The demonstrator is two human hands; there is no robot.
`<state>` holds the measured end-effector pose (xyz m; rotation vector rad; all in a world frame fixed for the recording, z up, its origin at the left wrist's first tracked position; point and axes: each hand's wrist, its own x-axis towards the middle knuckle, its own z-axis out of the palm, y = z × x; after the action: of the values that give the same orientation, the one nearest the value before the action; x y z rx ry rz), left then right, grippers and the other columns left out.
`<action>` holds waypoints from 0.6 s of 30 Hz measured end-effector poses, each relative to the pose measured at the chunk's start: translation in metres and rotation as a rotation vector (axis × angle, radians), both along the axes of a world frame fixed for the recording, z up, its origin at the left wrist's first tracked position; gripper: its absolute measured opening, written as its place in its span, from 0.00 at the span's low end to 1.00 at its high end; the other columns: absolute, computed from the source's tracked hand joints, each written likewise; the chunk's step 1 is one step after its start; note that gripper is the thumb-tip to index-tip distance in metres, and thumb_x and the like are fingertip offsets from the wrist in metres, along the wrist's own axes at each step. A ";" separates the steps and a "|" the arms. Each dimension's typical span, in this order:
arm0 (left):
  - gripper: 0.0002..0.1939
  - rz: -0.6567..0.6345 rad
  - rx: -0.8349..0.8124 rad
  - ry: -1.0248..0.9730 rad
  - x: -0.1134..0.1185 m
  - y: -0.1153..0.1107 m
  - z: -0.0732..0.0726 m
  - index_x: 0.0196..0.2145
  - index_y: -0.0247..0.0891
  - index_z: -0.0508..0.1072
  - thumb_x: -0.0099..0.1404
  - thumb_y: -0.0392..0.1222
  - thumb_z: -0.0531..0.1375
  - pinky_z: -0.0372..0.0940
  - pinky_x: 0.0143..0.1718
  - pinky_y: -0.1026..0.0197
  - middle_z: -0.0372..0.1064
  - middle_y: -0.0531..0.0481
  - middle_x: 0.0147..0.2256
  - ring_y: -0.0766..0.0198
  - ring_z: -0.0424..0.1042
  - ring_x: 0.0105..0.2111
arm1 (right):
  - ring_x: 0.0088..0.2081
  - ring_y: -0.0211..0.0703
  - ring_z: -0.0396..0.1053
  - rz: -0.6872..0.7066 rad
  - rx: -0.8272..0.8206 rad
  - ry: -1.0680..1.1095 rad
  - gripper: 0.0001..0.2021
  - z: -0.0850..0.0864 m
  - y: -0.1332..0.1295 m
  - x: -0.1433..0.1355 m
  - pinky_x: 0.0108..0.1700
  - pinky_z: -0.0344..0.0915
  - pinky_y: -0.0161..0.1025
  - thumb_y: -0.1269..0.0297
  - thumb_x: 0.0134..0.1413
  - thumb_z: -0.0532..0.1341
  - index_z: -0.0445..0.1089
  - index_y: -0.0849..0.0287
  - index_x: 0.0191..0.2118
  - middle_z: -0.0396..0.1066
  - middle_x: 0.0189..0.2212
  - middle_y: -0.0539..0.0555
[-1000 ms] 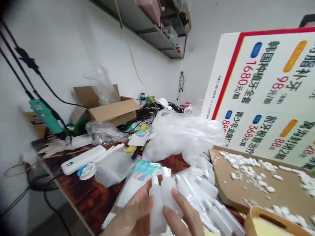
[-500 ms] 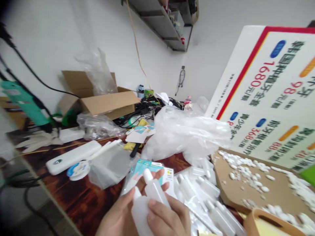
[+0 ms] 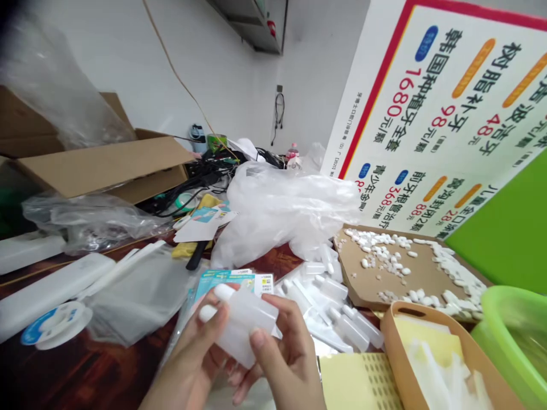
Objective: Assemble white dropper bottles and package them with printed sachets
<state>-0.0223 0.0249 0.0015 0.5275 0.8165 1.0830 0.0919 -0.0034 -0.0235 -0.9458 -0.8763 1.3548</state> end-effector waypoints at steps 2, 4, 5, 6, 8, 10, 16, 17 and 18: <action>0.28 0.030 -0.032 0.029 0.001 0.000 0.004 0.40 0.43 0.72 0.45 0.55 0.74 0.62 0.14 0.66 0.69 0.56 0.21 0.65 0.65 0.16 | 0.23 0.40 0.72 0.069 -0.026 0.007 0.22 0.005 0.002 0.006 0.22 0.70 0.33 0.47 0.53 0.66 0.66 0.52 0.49 0.74 0.27 0.51; 0.28 0.118 -0.136 0.042 0.002 0.000 0.007 0.40 0.43 0.73 0.43 0.51 0.76 0.67 0.18 0.66 0.73 0.55 0.24 0.64 0.70 0.20 | 0.26 0.40 0.72 0.070 0.010 -0.089 0.22 0.007 0.002 0.010 0.25 0.71 0.33 0.45 0.52 0.65 0.70 0.52 0.48 0.72 0.29 0.52; 0.26 0.160 -0.198 0.032 0.002 0.000 0.007 0.38 0.42 0.73 0.44 0.50 0.76 0.68 0.20 0.65 0.74 0.54 0.26 0.62 0.72 0.22 | 0.28 0.40 0.72 0.043 0.062 -0.156 0.22 0.007 0.001 0.012 0.26 0.71 0.33 0.44 0.52 0.65 0.71 0.51 0.49 0.72 0.33 0.54; 0.22 0.190 -0.253 0.007 0.002 0.000 0.008 0.37 0.42 0.73 0.46 0.48 0.75 0.69 0.22 0.65 0.75 0.54 0.26 0.61 0.74 0.24 | 0.31 0.41 0.73 -0.001 0.143 -0.230 0.23 0.007 0.000 0.013 0.27 0.72 0.33 0.44 0.52 0.66 0.71 0.48 0.51 0.72 0.38 0.55; 0.16 0.175 -0.354 -0.071 0.004 0.001 0.009 0.36 0.41 0.74 0.52 0.48 0.72 0.71 0.24 0.62 0.76 0.52 0.27 0.58 0.75 0.26 | 0.38 0.43 0.74 -0.107 0.361 -0.397 0.27 0.006 -0.002 0.018 0.31 0.73 0.32 0.46 0.50 0.67 0.67 0.41 0.56 0.68 0.49 0.57; 0.14 0.045 -0.460 -0.164 0.006 0.001 0.009 0.38 0.39 0.75 0.57 0.48 0.69 0.71 0.26 0.59 0.77 0.48 0.28 0.56 0.76 0.27 | 0.45 0.46 0.74 -0.181 0.564 -0.599 0.29 0.005 -0.003 0.024 0.37 0.75 0.33 0.48 0.52 0.67 0.63 0.35 0.60 0.62 0.57 0.57; 0.16 -0.026 -0.287 -0.053 0.016 0.000 0.016 0.43 0.39 0.76 0.57 0.45 0.70 0.70 0.30 0.64 0.78 0.49 0.33 0.57 0.78 0.33 | 0.40 0.42 0.75 -0.282 0.659 -0.906 0.18 -0.010 -0.015 0.031 0.37 0.75 0.31 0.59 0.56 0.66 0.72 0.42 0.53 0.66 0.52 0.56; 0.16 -0.014 -0.253 -0.019 0.018 -0.001 0.018 0.42 0.41 0.76 0.56 0.44 0.71 0.70 0.30 0.65 0.78 0.50 0.33 0.58 0.78 0.33 | 0.37 0.40 0.75 -0.328 0.640 -0.890 0.18 -0.015 -0.017 0.029 0.34 0.75 0.30 0.61 0.55 0.66 0.73 0.43 0.52 0.67 0.50 0.56; 0.17 -0.022 -0.232 0.016 0.020 -0.002 0.020 0.41 0.41 0.76 0.54 0.44 0.72 0.69 0.29 0.65 0.78 0.51 0.33 0.59 0.77 0.33 | 0.35 0.39 0.74 -0.374 0.634 -0.877 0.17 -0.020 -0.020 0.028 0.31 0.74 0.29 0.62 0.53 0.67 0.74 0.44 0.50 0.67 0.49 0.56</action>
<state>-0.0019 0.0229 0.0211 0.3492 0.9348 0.9503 0.1199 -0.0234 -0.0432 -1.1098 -1.5650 0.2425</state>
